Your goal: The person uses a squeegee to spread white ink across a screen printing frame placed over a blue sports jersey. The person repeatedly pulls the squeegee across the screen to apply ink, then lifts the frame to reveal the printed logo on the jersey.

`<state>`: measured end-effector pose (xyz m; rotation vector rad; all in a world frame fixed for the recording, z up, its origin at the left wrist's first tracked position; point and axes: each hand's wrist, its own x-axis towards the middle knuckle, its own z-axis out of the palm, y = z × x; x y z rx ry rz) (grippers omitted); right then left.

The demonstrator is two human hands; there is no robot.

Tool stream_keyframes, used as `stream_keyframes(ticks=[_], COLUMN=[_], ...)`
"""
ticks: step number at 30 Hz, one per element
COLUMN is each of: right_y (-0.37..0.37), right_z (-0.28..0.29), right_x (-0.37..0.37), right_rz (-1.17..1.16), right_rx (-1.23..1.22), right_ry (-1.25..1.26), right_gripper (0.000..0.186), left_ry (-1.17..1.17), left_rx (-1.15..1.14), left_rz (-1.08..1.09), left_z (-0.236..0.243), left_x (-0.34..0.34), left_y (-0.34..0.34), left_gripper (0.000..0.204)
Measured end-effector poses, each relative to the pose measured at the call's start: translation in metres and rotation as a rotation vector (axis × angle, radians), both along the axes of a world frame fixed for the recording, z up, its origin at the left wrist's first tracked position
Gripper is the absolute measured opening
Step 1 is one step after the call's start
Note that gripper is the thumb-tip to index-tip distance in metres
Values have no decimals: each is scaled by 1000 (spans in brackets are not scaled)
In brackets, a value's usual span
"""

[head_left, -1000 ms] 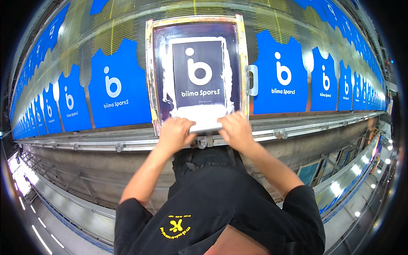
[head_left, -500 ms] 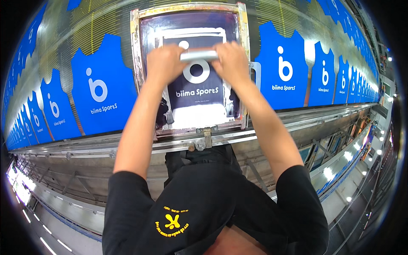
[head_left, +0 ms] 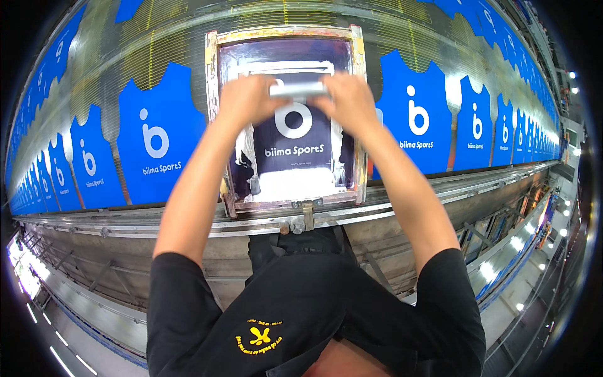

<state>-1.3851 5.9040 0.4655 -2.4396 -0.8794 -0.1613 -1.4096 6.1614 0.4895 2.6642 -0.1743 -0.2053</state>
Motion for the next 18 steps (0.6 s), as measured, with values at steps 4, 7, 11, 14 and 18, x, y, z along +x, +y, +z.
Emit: stream_keyframes(ticks=[4,7,11,14,18], right_y=[29,24,-5,-20,-34], right_z=[-14,-32,-37,-25,-10], right_x=[71,35,-88,-180,-216], right_rz=[-146,-134,-68,-68,-48], right_rx=[-105,-25,-28,17,17], right_ry=[18,-23,-51,-54,5], right_gripper=[32,29,33,36,42], left_ry=[-30,-60,-326,-347,-197], left_rx=[58,61,49,-14,10], left_rz=[2,37,-11,-29,-92], left_z=[-4,-26,-42,-35,-17], left_x=[73,34,-99,-187,-224], left_y=[8,1,-18,-38,-47], left_gripper=[43,38,31,37,26])
